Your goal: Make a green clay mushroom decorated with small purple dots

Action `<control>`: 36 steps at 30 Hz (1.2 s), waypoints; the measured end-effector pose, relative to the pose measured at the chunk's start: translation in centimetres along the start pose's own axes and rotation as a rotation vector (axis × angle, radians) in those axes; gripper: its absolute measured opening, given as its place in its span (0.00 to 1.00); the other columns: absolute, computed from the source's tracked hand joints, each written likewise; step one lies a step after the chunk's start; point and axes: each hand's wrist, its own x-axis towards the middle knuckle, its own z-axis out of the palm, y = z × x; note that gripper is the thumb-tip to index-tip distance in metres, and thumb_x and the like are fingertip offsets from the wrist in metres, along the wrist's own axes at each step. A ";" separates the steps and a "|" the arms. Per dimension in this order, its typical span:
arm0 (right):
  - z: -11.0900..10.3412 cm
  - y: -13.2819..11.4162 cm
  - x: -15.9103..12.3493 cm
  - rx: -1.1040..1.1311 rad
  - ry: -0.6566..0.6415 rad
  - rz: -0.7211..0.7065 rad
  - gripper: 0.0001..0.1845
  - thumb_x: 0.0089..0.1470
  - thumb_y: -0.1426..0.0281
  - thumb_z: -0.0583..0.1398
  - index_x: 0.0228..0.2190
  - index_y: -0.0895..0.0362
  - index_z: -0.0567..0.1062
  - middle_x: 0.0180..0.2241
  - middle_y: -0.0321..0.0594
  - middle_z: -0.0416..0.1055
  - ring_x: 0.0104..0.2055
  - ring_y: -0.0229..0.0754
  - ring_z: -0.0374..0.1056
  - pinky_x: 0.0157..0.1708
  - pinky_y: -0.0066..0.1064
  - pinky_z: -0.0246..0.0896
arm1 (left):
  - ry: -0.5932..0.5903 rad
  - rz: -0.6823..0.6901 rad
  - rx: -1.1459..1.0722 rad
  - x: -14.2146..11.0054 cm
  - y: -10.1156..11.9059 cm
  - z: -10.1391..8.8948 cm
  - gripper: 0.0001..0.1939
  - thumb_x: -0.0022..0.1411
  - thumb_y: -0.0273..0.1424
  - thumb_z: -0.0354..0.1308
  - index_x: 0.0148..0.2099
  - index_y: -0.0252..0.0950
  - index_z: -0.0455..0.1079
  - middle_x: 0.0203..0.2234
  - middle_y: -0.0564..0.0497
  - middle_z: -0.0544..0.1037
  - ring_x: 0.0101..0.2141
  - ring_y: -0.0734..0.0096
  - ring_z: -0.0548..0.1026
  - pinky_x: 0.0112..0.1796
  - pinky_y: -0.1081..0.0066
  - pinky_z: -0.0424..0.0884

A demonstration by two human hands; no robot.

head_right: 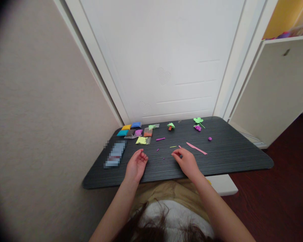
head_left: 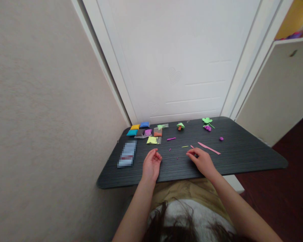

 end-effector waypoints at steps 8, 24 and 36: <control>0.0 -0.1 0.0 0.008 -0.003 0.001 0.09 0.48 0.63 0.54 0.28 0.54 0.72 0.28 0.36 0.71 0.32 0.40 0.66 0.34 0.32 0.58 | 0.005 0.002 0.001 0.0 -0.1 -0.1 0.05 0.49 0.26 0.58 0.32 0.32 0.70 0.18 0.54 0.69 0.22 0.80 0.68 0.28 0.75 0.65; 0.1 -0.2 0.0 -0.006 0.007 0.032 0.10 0.47 0.61 0.56 0.23 0.54 0.66 0.24 0.33 0.67 0.29 0.39 0.64 0.32 0.30 0.56 | 0.008 -0.003 0.003 0.0 0.0 0.0 0.05 0.48 0.26 0.58 0.32 0.32 0.69 0.18 0.54 0.69 0.22 0.80 0.69 0.29 0.75 0.65; 0.0 -0.3 -0.1 -0.001 -0.016 0.031 0.09 0.48 0.62 0.55 0.25 0.54 0.69 0.26 0.35 0.69 0.30 0.39 0.64 0.32 0.30 0.56 | -0.002 -0.004 0.003 0.1 0.0 -0.1 0.05 0.49 0.26 0.58 0.32 0.31 0.69 0.19 0.54 0.69 0.23 0.80 0.68 0.29 0.76 0.64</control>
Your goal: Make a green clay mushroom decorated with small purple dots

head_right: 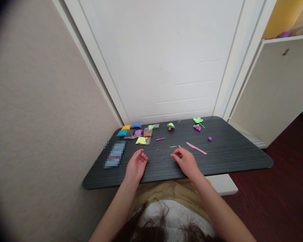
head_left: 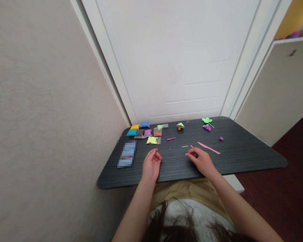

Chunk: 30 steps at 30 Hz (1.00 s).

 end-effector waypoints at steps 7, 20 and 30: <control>0.0 0.1 0.0 -0.002 0.002 -0.008 0.09 0.49 0.62 0.55 0.27 0.54 0.71 0.27 0.35 0.70 0.31 0.39 0.65 0.34 0.30 0.56 | -0.005 0.007 0.000 0.0 0.0 0.1 0.05 0.49 0.26 0.58 0.32 0.31 0.69 0.19 0.54 0.69 0.23 0.80 0.68 0.29 0.75 0.65; 0.0 0.0 0.0 -0.030 0.030 -0.012 0.15 0.50 0.58 0.53 0.20 0.55 0.68 0.23 0.34 0.68 0.28 0.38 0.63 0.31 0.29 0.54 | -0.001 0.009 0.002 -0.1 0.0 0.1 0.05 0.50 0.26 0.58 0.32 0.31 0.69 0.19 0.54 0.69 0.23 0.80 0.68 0.29 0.76 0.64; 0.0 0.0 0.0 -0.009 0.017 -0.007 0.11 0.47 0.60 0.56 0.22 0.54 0.68 0.24 0.34 0.68 0.28 0.38 0.64 0.32 0.30 0.56 | -0.005 0.011 0.012 -0.1 0.0 -0.1 0.05 0.50 0.26 0.58 0.33 0.32 0.69 0.19 0.54 0.69 0.23 0.80 0.68 0.30 0.75 0.65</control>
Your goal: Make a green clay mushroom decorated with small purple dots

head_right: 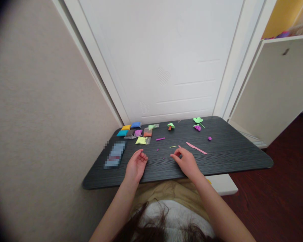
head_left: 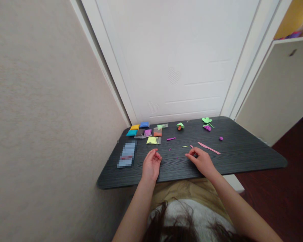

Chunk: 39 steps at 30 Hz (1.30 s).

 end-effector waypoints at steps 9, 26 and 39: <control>0.0 0.0 0.0 0.016 -0.016 -0.028 0.11 0.51 0.61 0.53 0.26 0.54 0.71 0.28 0.35 0.71 0.33 0.39 0.65 0.36 0.31 0.56 | -0.021 0.027 0.049 -0.1 0.1 0.3 0.06 0.50 0.28 0.59 0.33 0.32 0.68 0.18 0.55 0.68 0.22 0.81 0.67 0.26 0.77 0.63; -0.1 0.1 0.0 0.019 -0.004 -0.017 0.11 0.51 0.62 0.53 0.28 0.54 0.71 0.28 0.35 0.70 0.31 0.38 0.64 0.34 0.29 0.56 | -0.102 0.056 0.135 -0.8 0.1 0.9 0.09 0.53 0.34 0.56 0.32 0.33 0.66 0.11 0.62 0.54 0.13 0.85 0.53 0.17 0.78 0.50; 0.0 0.0 -0.1 0.017 -0.003 -0.016 0.11 0.49 0.61 0.53 0.26 0.55 0.69 0.26 0.36 0.69 0.30 0.39 0.64 0.33 0.31 0.57 | -0.093 0.049 0.178 -0.7 -0.2 0.8 0.07 0.47 0.29 0.61 0.27 0.31 0.68 0.17 0.55 0.66 0.21 0.81 0.64 0.26 0.76 0.60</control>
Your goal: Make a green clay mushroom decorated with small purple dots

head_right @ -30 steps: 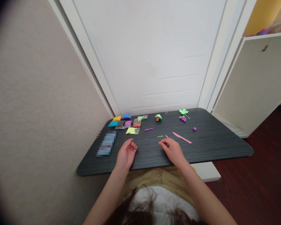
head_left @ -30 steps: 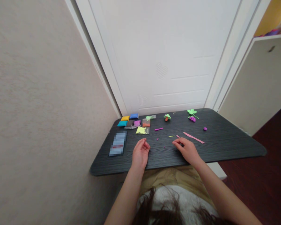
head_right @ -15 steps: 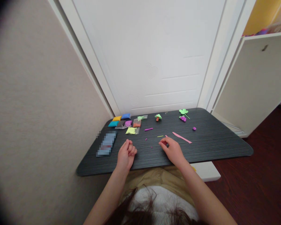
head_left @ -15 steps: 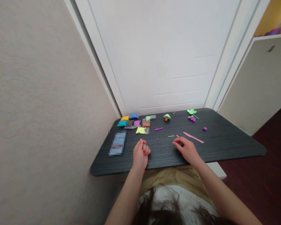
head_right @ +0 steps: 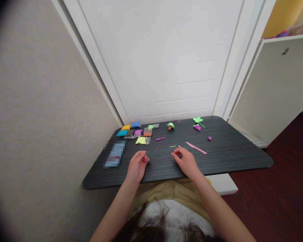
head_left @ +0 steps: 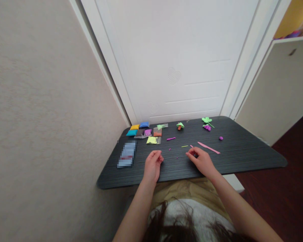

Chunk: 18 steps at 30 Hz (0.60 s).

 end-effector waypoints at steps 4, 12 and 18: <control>0.0 0.0 0.0 0.008 -0.013 -0.013 0.11 0.50 0.63 0.52 0.30 0.54 0.72 0.29 0.37 0.70 0.33 0.40 0.65 0.36 0.32 0.58 | 0.024 0.011 -0.039 0.1 0.0 -0.1 0.12 0.51 0.37 0.57 0.27 0.31 0.67 0.16 0.55 0.65 0.20 0.80 0.63 0.25 0.75 0.60; -0.1 -0.3 0.0 -0.013 -0.002 -0.001 0.15 0.53 0.60 0.50 0.24 0.55 0.70 0.25 0.36 0.69 0.29 0.40 0.64 0.32 0.30 0.56 | -0.011 -0.007 0.004 0.0 0.0 0.1 0.11 0.50 0.31 0.59 0.37 0.32 0.69 0.14 0.57 0.63 0.18 0.81 0.61 0.23 0.76 0.57; -0.1 -0.3 -0.1 -0.011 0.005 0.004 0.13 0.50 0.59 0.52 0.25 0.55 0.69 0.25 0.36 0.68 0.28 0.39 0.63 0.30 0.30 0.57 | 0.013 -0.020 0.026 0.1 0.0 0.0 0.10 0.46 0.29 0.61 0.34 0.31 0.70 0.16 0.56 0.66 0.20 0.82 0.63 0.25 0.77 0.60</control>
